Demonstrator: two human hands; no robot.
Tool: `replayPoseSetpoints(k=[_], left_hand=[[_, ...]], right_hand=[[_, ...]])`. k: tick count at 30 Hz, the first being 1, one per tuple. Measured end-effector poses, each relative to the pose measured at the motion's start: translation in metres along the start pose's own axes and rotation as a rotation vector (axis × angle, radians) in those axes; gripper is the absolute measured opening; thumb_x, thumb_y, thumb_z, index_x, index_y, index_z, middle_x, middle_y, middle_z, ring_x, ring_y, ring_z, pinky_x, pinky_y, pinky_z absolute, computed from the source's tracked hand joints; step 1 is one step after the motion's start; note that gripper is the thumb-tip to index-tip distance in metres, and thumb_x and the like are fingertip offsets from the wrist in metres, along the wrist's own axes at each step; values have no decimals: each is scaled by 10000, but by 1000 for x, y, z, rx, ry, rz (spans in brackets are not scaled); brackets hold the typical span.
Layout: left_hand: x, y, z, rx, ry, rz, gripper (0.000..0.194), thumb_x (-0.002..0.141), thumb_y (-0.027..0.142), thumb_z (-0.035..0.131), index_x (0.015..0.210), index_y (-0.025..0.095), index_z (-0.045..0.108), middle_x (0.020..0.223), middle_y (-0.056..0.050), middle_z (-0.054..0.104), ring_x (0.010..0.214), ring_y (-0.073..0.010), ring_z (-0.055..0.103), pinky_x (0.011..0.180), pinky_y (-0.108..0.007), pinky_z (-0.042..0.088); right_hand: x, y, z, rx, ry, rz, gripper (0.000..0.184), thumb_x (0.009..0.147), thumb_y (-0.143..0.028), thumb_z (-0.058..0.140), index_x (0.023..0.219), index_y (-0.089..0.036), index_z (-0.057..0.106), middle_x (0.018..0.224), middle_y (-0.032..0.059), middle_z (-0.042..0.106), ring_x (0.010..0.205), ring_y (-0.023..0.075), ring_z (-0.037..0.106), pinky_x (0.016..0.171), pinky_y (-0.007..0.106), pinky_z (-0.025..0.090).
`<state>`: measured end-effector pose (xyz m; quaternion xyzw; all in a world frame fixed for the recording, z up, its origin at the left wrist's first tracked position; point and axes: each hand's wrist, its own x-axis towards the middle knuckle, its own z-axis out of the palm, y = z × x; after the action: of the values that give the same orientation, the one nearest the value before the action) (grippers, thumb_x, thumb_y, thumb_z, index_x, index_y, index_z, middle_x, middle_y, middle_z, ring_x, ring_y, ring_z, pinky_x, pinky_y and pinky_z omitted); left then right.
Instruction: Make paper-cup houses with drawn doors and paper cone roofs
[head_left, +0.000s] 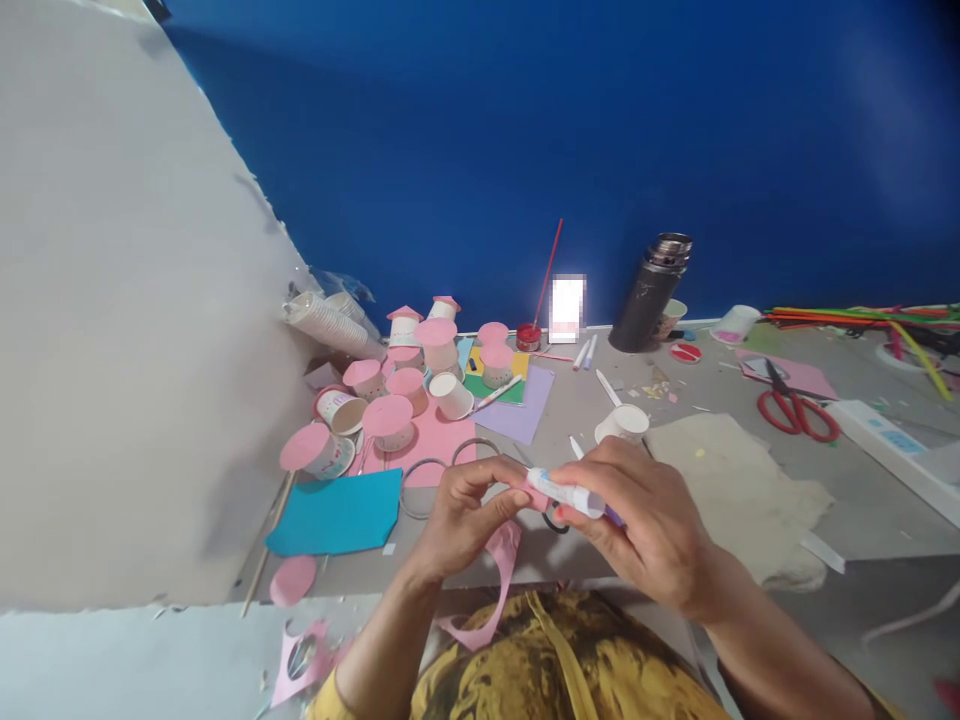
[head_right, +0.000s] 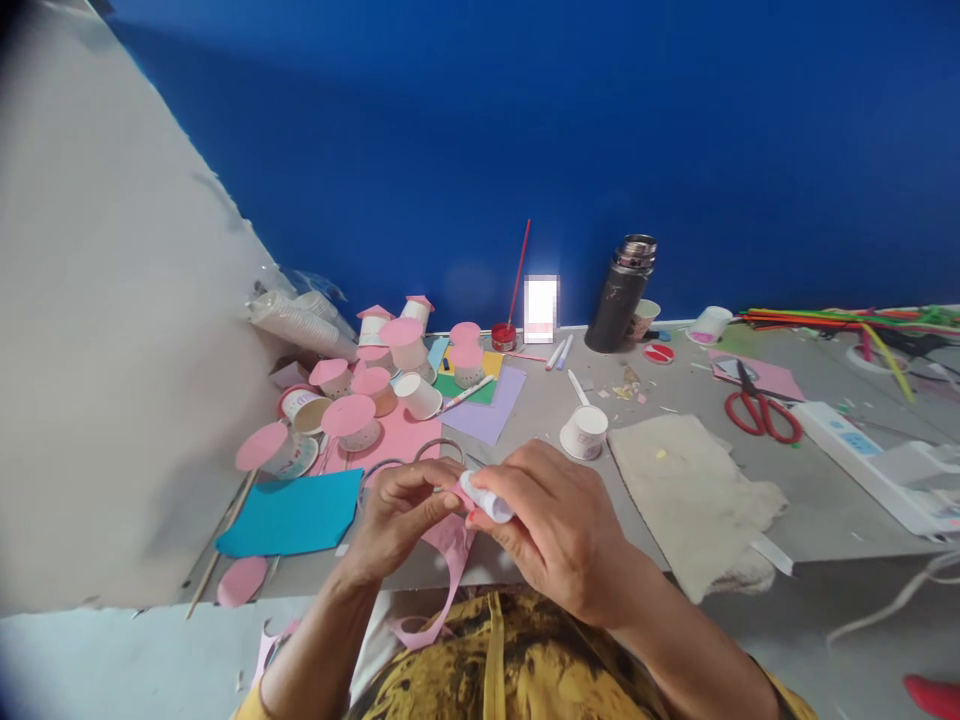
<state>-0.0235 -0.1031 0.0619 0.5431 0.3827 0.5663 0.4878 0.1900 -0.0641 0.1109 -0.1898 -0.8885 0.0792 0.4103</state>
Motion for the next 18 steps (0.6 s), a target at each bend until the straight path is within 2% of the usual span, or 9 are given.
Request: replayPoseSetpoints(k=[3, 6, 10, 12, 16, 18], left_hand=[[0, 0, -1, -53, 10, -7, 67, 828, 279, 812, 818, 213, 807, 842, -84, 787, 825, -226, 703, 807, -358, 533], [-2, -1, -2, -130, 11, -23, 117, 801, 304, 834, 762, 204, 788, 801, -79, 772, 816, -227, 692, 787, -358, 525], [-2, -9, -2, -235, 104, -80, 217, 752, 356, 872, 730, 182, 743, 731, -41, 714, 702, -170, 629, 690, -299, 488], [-1, -13, -2, -265, 149, -93, 265, 746, 384, 874, 720, 174, 713, 678, -13, 660, 652, -140, 579, 656, -271, 457], [2, -20, 2, -306, 175, -112, 311, 753, 400, 861, 718, 170, 654, 662, 12, 599, 624, -115, 510, 613, -245, 405], [4, -21, 3, -311, 208, -117, 331, 737, 412, 865, 723, 174, 634, 675, 18, 582, 619, -110, 485, 592, -239, 389]], right_hand=[[1, 5, 5, -90, 50, 19, 175, 1025, -321, 596, 1107, -197, 688, 819, 66, 691, 727, 202, 616, 640, 318, 471], [0, 13, 3, -85, 148, 139, 180, 1011, -346, 625, 1095, -212, 712, 820, 67, 726, 714, 195, 657, 628, 302, 492], [-6, 24, 1, 211, 302, 536, 231, 986, -406, 651, 1143, -251, 721, 798, 39, 762, 624, 169, 668, 624, 290, 544], [-7, 28, 5, 415, 330, 707, 284, 958, -443, 675, 1152, -242, 727, 789, 41, 766, 641, 175, 682, 646, 298, 570], [-4, 32, 22, 725, 280, 872, 360, 885, -461, 746, 1149, -216, 732, 840, 60, 774, 747, 195, 702, 715, 314, 575], [-2, 36, 29, 811, 305, 911, 365, 834, -441, 793, 1116, -215, 739, 778, 25, 732, 705, 170, 656, 670, 284, 540]])
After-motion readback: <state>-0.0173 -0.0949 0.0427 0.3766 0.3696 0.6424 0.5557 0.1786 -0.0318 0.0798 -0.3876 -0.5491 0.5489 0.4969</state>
